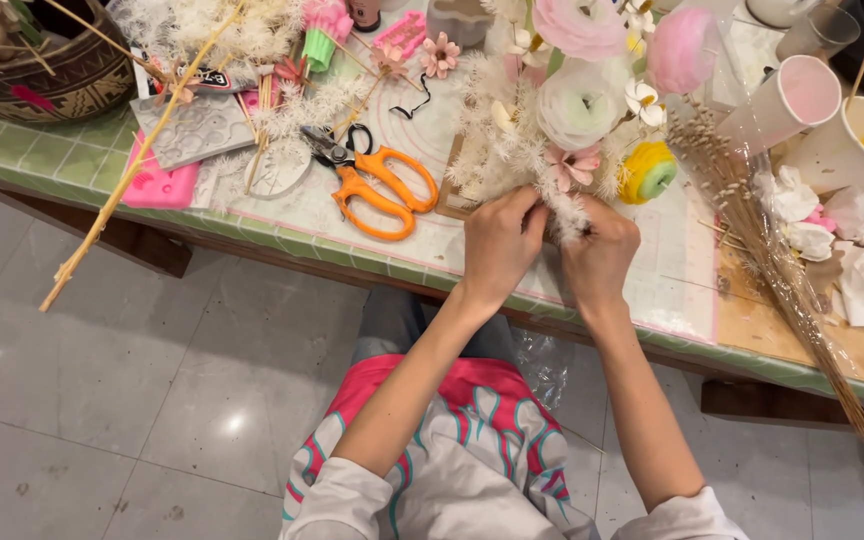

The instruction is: Creating a decorative floral arrangement with artificial flowers and foam in a wooden box.

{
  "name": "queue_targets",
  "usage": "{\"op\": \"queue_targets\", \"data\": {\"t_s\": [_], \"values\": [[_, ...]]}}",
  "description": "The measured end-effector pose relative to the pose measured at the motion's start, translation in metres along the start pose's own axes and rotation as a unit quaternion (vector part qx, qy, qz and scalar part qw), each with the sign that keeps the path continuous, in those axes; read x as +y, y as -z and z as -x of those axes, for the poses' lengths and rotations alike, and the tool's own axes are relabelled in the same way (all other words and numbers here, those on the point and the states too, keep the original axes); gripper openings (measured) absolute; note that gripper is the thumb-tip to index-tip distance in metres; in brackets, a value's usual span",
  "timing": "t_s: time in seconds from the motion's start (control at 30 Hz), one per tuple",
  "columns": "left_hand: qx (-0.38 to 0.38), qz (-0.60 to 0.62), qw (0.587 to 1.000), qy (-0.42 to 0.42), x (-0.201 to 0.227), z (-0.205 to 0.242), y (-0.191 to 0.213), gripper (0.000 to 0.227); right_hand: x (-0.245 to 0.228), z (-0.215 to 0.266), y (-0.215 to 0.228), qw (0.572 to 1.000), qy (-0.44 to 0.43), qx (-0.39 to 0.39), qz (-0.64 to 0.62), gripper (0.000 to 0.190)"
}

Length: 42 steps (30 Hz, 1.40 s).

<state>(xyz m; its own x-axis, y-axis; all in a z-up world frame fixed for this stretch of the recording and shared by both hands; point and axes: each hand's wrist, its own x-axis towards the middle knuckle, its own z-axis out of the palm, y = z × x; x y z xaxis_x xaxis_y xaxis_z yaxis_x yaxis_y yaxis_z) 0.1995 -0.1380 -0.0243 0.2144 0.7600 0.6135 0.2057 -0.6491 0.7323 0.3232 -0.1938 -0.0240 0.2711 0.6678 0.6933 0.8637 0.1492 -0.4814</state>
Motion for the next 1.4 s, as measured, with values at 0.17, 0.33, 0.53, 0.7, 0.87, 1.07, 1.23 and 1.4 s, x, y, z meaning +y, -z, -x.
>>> {"op": "queue_targets", "data": {"t_s": [0.17, 0.33, 0.53, 0.7, 0.87, 1.07, 1.23, 1.4], "values": [[0.0, -0.016, 1.0, 0.006, -0.005, 0.0, -0.004, 0.005, -0.002, 0.001, 0.002, 1.0, -0.006, -0.014, 0.021, 0.01], [0.01, -0.021, 1.0, 0.008, -0.009, 0.001, -0.006, 0.007, -0.007, 0.009, 0.016, 0.998, -0.038, -0.016, -0.039, 0.028], [0.004, -0.063, 0.998, -0.026, -0.015, 0.003, -0.018, 0.005, -0.006, 0.014, 0.021, 0.997, -0.028, -0.004, -0.068, 0.027], [0.017, -0.07, 0.997, -0.01, -0.02, 0.004, -0.025, 0.008, -0.016, 0.017, 0.022, 0.993, -0.033, 0.031, -0.108, 0.027], [0.011, -0.093, 0.996, -0.008, -0.017, 0.002, -0.026, 0.01, -0.006, 0.023, 0.021, 0.994, 0.002, 0.025, -0.109, 0.018], [-0.005, -0.11, 0.994, 0.007, -0.012, 0.0, -0.025, 0.011, -0.005, 0.016, 0.015, 0.995, 0.004, 0.0, -0.102, 0.023], [-0.024, -0.135, 0.989, 0.05, -0.005, 0.0, -0.007, 0.012, -0.01, 0.007, 0.016, 0.995, -0.022, 0.017, -0.091, 0.023], [0.039, 0.016, 0.995, 0.089, 0.029, 0.004, 0.028, 0.018, -0.015, 0.004, 0.019, 0.999, 0.051, 0.013, -0.003, 0.023]]}}
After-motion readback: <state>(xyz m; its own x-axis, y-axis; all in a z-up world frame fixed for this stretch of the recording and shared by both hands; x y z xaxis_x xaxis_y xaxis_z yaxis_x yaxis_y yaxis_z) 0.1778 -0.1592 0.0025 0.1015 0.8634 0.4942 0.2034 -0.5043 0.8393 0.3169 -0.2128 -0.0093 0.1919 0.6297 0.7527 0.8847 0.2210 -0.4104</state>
